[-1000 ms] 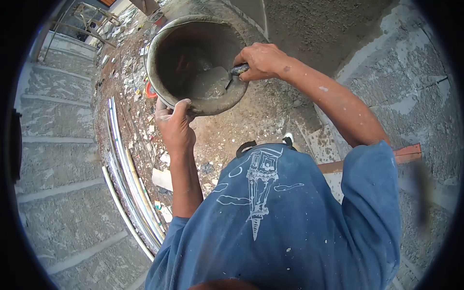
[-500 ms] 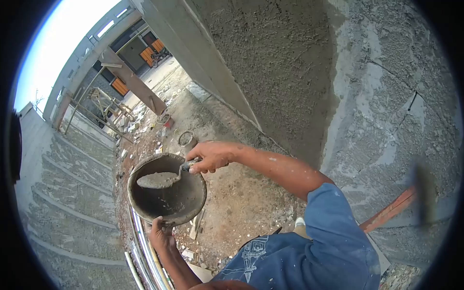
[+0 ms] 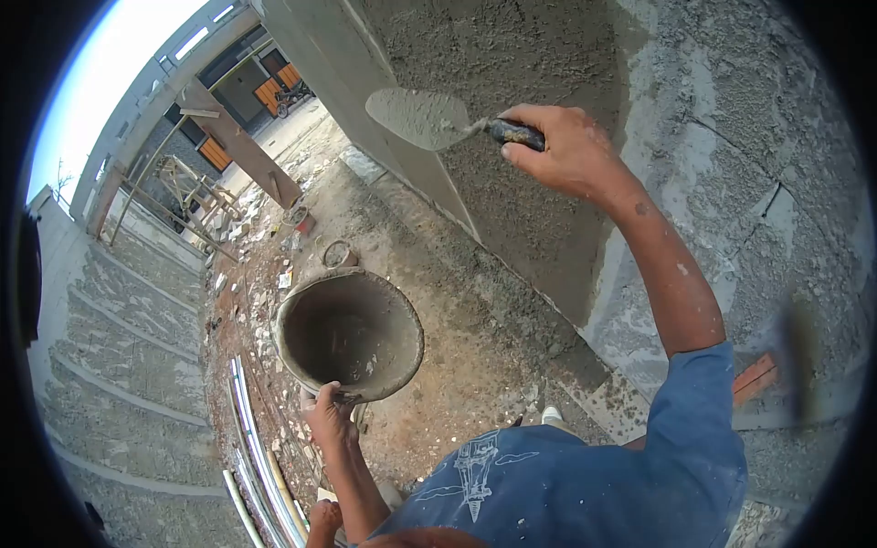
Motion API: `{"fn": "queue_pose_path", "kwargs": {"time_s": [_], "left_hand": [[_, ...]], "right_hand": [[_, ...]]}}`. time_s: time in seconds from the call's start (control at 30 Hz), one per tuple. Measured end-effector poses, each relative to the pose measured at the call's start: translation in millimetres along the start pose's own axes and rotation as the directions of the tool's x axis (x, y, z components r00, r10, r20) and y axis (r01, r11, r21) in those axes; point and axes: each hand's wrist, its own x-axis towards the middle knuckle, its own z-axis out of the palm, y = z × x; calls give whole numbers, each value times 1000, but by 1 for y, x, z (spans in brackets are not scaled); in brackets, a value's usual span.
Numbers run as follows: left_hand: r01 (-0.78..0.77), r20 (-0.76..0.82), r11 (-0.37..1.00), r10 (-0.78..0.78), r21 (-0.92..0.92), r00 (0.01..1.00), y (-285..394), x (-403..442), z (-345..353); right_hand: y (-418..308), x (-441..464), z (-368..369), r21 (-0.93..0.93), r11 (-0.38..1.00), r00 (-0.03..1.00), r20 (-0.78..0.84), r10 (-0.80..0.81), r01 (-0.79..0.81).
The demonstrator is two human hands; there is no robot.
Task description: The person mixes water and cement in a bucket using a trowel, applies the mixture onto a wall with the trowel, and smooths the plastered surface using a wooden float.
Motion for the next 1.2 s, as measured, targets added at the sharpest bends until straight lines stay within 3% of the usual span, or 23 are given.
{"fn": "queue_pose_path", "kwargs": {"time_s": [0.07, 0.13, 0.2, 0.3, 0.4, 0.47, 0.5, 0.57, 0.67, 0.87, 0.97, 1.07, 1.17, 1.2], "left_hand": [[-18, 96, 1000, 18, -3, 995, -8, 0, 8], [-20, 187, 1000, 17, 14, 982, -10, -7, 22], [-10, 277, 1000, 11, -8, 961, -13, -20, 32], [2, 319, 999, 12, -43, 948, -19, -36, 40], [-58, 343, 997, 74, -56, 937, -31, -17, 12], [-129, 357, 991, 129, -23, 925, -28, -16, 2], [-166, 361, 986, 143, 33, 922, -20, -21, -4], [-296, 365, 955, 283, -21, 887, -4, -34, -6], [-276, 346, 961, 259, 0, 902, 10, -36, -19], [-261, 329, 964, 228, 59, 916, 9, -35, -54], [-200, 269, 978, 178, 57, 947, 15, -36, -60], [-198, 203, 976, 176, 94, 963, 28, -29, -67], [-164, 88, 977, 153, 136, 984, 57, -30, -64], [-171, 61, 982, 167, 76, 984, 63, -32, -57]], "right_hand": [[-14, -35, 36, -133, 962, 970, 92, -227, 238], [-32, -65, 79, -208, 899, 910, 250, -332, 385], [-44, -98, 136, -336, 790, 858, 172, -485, 514], [-84, -149, 182, -407, 662, 775, 265, -574, 629], [-117, -145, 163, -373, 583, 680, 221, -699, 721], [-130, -123, 158, -587, 483, 700, 214, -681, 650], [-134, -113, 158, -654, 441, 747, 303, -592, 614], [-130, -106, 168, -627, 444, 767, 486, -419, 640], [-126, -109, 168, -436, 671, 776, 523, -353, 600], [-99, -133, 209, -37, 954, 664, 726, -179, 297], [-107, -155, 231, 130, 981, 710, 677, -192, 142], [-125, -147, 235, 239, 961, 682, 681, -266, 136], [-145, -123, 224, 314, 920, 670, 634, -387, 235], [-147, -114, 220, 358, 895, 667, 602, -439, 267]]}}
